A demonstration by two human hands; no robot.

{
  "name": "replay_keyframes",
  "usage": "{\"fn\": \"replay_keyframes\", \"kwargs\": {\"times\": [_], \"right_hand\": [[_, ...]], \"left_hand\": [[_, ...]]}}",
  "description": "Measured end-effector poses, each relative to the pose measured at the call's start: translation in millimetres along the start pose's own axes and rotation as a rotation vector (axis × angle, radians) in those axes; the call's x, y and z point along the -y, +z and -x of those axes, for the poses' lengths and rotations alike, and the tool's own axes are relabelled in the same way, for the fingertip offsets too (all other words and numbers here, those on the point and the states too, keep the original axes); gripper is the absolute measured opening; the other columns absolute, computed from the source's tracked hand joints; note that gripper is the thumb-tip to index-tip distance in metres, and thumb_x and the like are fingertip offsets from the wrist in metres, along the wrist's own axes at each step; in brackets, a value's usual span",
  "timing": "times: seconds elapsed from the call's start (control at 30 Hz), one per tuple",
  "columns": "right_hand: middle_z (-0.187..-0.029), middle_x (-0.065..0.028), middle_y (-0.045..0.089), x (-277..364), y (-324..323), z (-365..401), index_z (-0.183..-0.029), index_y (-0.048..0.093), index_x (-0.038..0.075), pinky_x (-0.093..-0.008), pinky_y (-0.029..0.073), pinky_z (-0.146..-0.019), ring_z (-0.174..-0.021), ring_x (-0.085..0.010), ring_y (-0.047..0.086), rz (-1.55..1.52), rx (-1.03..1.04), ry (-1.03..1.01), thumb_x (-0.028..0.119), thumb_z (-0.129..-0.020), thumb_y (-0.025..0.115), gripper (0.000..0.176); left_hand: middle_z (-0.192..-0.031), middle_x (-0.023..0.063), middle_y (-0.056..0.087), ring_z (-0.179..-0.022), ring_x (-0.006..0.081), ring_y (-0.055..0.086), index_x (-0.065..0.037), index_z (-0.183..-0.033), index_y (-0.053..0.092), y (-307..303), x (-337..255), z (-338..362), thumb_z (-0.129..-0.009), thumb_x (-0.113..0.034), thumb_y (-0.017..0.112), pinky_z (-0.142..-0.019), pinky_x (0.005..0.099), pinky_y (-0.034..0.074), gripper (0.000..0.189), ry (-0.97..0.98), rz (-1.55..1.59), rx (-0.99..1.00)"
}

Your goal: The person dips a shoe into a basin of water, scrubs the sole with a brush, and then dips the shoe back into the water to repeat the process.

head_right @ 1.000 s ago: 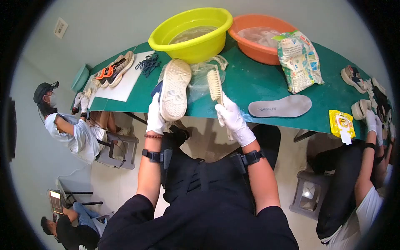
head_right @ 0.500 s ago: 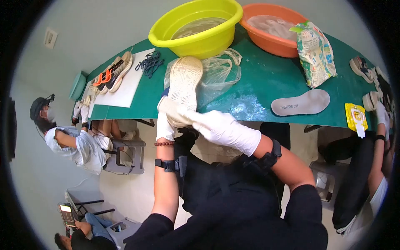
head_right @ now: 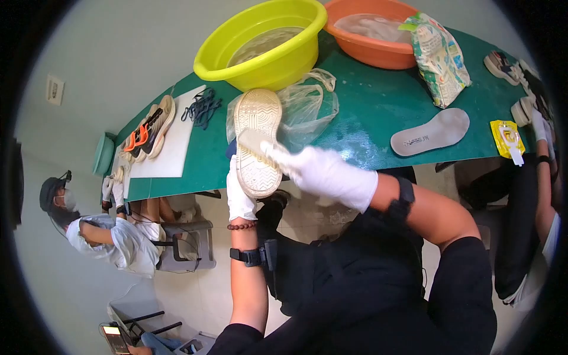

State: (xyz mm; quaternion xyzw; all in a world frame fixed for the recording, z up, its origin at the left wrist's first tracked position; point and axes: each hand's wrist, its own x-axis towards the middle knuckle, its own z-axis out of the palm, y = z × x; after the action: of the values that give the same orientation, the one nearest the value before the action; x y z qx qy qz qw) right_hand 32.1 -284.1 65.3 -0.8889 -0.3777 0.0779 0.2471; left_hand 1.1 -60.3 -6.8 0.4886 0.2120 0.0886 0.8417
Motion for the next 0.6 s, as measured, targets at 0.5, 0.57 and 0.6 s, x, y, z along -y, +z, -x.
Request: {"fn": "replay_keyframes", "kwargs": {"times": [0.5, 0.57, 0.6], "right_hand": [[-0.072, -0.0255, 0.063, -38.9, 26.2, -40.4, -0.153, 0.031, 0.028, -0.0523, 0.052, -0.056, -0.057, -0.0444, 0.062, -0.346, -0.237, 0.076, 0.022, -0.097, 0.050, 0.059], [-0.067, -0.0258, 0.061, -4.5, 36.9, -2.6, -0.151, 0.036, 0.028, -0.0514, 0.053, -0.057, -0.055, -0.0426, 0.062, -0.269, -0.263, -0.046, 0.019, -0.095, 0.052, 0.059], [-0.064, -0.0258, 0.059, 14.9, 25.3, 15.8, -0.151, 0.039, 0.028, -0.0506, 0.053, -0.057, -0.054, -0.0411, 0.063, -0.212, -0.163, -0.053, 0.018, -0.094, 0.054, 0.059]], "left_hand": [[-0.126, 0.0157, 0.064, -0.108, 0.0261, 0.066, 0.004, -0.132, 0.053, 2.2, -0.8, 0.6, -0.106, -0.041, 0.036, -0.094, 0.0383, 0.055, 0.055, 0.017, 0.039, 0.103], [-0.126, 0.0164, 0.064, -0.109, 0.0267, 0.066, 0.004, -0.134, 0.052, -6.7, 1.4, -3.5, -0.106, -0.041, 0.035, -0.095, 0.0395, 0.055, 0.055, -0.012, 0.031, 0.063], [-0.126, 0.0166, 0.064, -0.109, 0.0269, 0.066, 0.004, -0.134, 0.052, -5.4, -0.3, 1.1, -0.106, -0.041, 0.035, -0.095, 0.0397, 0.055, 0.055, -0.020, 0.017, 0.028]]}}
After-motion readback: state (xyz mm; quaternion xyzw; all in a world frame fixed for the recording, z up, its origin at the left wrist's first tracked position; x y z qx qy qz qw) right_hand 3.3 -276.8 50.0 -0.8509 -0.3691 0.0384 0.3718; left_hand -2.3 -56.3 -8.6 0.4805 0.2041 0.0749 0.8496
